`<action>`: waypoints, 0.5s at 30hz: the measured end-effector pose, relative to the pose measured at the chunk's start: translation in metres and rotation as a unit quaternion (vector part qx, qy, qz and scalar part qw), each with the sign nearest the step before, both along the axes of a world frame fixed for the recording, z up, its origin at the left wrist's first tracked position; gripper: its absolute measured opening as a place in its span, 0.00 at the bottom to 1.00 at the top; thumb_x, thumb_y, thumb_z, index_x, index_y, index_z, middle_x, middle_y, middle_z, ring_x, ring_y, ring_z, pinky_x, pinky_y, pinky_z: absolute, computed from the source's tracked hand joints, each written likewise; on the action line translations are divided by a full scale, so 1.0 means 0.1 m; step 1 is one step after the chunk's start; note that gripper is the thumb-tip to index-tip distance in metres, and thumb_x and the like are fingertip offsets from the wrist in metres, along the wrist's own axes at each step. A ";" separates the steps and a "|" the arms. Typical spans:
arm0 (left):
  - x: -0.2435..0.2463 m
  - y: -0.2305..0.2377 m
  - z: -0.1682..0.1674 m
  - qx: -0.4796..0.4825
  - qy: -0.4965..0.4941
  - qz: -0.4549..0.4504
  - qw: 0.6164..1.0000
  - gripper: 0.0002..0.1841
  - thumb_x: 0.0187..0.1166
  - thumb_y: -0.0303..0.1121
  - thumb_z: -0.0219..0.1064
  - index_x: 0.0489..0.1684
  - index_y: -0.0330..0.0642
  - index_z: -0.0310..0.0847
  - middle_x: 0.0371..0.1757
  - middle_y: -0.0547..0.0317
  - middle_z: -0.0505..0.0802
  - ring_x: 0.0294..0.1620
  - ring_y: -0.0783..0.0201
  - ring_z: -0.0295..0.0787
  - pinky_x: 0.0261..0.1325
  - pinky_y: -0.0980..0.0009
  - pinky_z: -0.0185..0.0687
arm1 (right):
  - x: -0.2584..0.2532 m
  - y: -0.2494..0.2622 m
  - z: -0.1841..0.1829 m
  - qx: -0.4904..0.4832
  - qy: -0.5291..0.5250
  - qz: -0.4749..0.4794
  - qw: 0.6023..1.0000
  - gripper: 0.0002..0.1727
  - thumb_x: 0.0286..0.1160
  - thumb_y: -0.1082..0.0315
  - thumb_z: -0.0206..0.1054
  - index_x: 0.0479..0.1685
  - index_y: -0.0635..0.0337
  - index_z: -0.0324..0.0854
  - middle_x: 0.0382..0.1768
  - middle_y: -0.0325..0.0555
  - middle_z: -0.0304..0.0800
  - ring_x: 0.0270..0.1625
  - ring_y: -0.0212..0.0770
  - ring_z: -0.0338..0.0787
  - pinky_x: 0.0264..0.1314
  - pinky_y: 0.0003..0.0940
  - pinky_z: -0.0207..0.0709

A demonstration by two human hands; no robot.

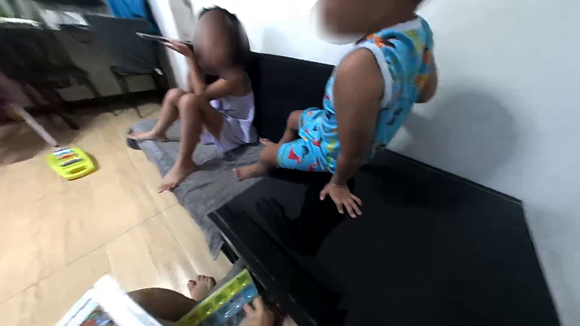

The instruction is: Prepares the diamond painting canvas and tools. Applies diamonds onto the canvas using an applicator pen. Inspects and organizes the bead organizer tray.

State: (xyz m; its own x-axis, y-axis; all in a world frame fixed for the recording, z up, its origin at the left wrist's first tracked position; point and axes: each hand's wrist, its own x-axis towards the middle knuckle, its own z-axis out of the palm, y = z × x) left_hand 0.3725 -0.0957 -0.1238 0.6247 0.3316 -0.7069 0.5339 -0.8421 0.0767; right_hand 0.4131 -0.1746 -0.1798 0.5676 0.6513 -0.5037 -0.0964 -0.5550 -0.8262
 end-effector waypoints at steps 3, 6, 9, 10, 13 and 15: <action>0.05 0.07 0.22 -0.013 0.034 -0.023 0.999 0.24 0.83 0.16 0.53 0.79 0.19 0.66 0.83 0.25 0.71 0.83 0.30 0.69 0.77 0.42 0.72 | -0.05 0.19 0.86 -0.174 0.036 -0.029 0.984 0.26 0.89 0.77 0.53 0.85 0.76 0.62 0.84 0.64 0.69 0.86 0.50 0.70 0.87 0.37 0.59; -0.04 0.15 0.05 -0.004 -0.053 -0.035 0.998 0.19 0.82 0.17 0.56 0.70 0.17 0.74 0.73 0.21 0.80 0.77 0.28 0.76 0.76 0.40 0.72 | -0.22 -0.01 0.36 0.063 -0.029 -0.103 0.992 0.24 0.85 0.77 0.60 0.75 0.87 0.67 0.72 0.78 0.77 0.76 0.55 0.80 0.81 0.31 0.66; -0.03 0.26 -0.04 -0.028 -0.055 -0.066 0.996 0.18 0.86 0.22 0.54 0.68 0.22 0.78 0.69 0.25 0.85 0.75 0.29 0.79 0.77 0.40 0.71 | -0.27 -0.02 0.23 0.061 -0.088 -0.066 0.992 0.23 0.89 0.70 0.56 0.74 0.82 0.73 0.71 0.72 0.81 0.78 0.53 0.80 0.85 0.33 0.63; -0.02 0.27 -0.03 -0.033 -0.052 -0.066 0.996 0.17 0.87 0.23 0.54 0.68 0.23 0.79 0.69 0.26 0.85 0.75 0.29 0.79 0.77 0.39 0.70 | -0.24 0.03 0.41 0.000 -0.051 -0.053 0.997 0.23 0.90 0.71 0.55 0.77 0.78 0.72 0.76 0.68 0.79 0.82 0.52 0.77 0.88 0.37 0.58; -0.06 0.27 -0.06 -0.030 -0.096 -0.042 0.994 0.16 0.84 0.22 0.58 0.63 0.21 0.81 0.66 0.24 0.87 0.72 0.28 0.81 0.75 0.38 0.71 | -0.22 0.07 0.22 -0.012 -0.082 -0.016 0.996 0.21 0.89 0.71 0.56 0.74 0.75 0.76 0.72 0.64 0.83 0.78 0.53 0.81 0.86 0.41 0.62; -0.07 0.26 -0.02 -0.033 -0.092 -0.039 0.994 0.17 0.84 0.21 0.56 0.65 0.19 0.79 0.68 0.22 0.84 0.73 0.26 0.79 0.75 0.37 0.70 | -0.20 0.07 0.19 -0.009 -0.086 -0.002 0.996 0.20 0.89 0.71 0.57 0.72 0.75 0.78 0.70 0.65 0.85 0.76 0.52 0.83 0.84 0.39 0.64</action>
